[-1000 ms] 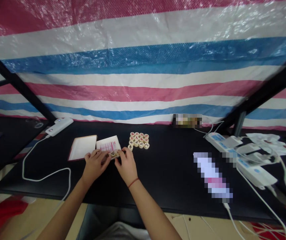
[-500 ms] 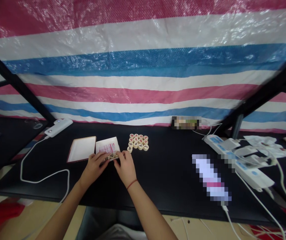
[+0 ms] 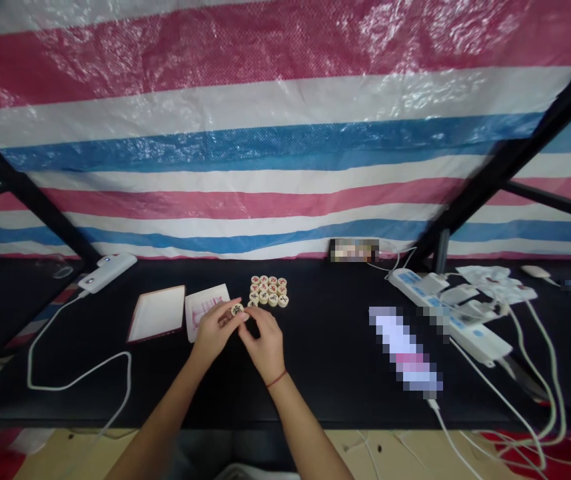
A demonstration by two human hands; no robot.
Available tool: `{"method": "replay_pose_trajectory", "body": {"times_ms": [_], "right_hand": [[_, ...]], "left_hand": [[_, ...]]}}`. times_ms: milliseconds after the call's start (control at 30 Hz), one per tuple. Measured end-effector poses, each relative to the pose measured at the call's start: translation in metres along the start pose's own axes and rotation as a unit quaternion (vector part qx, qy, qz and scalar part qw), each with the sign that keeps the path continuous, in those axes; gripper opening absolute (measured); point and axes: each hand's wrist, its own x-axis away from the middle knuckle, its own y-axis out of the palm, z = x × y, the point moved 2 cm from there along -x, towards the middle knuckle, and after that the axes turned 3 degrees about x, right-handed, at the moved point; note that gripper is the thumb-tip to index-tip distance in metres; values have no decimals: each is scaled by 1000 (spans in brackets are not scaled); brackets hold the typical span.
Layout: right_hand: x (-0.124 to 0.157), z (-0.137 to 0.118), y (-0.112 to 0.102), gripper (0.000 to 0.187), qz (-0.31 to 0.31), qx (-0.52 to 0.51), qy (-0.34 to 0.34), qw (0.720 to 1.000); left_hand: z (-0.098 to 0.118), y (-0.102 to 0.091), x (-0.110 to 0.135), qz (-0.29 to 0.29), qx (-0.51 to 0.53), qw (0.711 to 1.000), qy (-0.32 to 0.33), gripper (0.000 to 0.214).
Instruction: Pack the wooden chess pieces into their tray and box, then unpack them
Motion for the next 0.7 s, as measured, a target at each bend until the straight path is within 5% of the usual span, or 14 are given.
{"method": "replay_pose_trajectory", "body": {"times_ms": [100,233,433,567,700], "right_hand": [[2,25,-11,17,20,61,70,995],[6,41,-12,19,-30,137,109,984],[3,15,-9,19,-26,36,95,994],[4,6,-5,24,-76,-85,101,988],[3,18,-7,27,-43,-48,122,990]], "left_hand": [[-3,5,-5,56,-23,998,18,29],[-11,0,-2,94,-82,986,106,26],[-5,5,6,53,-157,965,206,17],[1,14,10,-1,-182,959,219,10],[-1,12,12,-28,-232,950,205,18]]}}
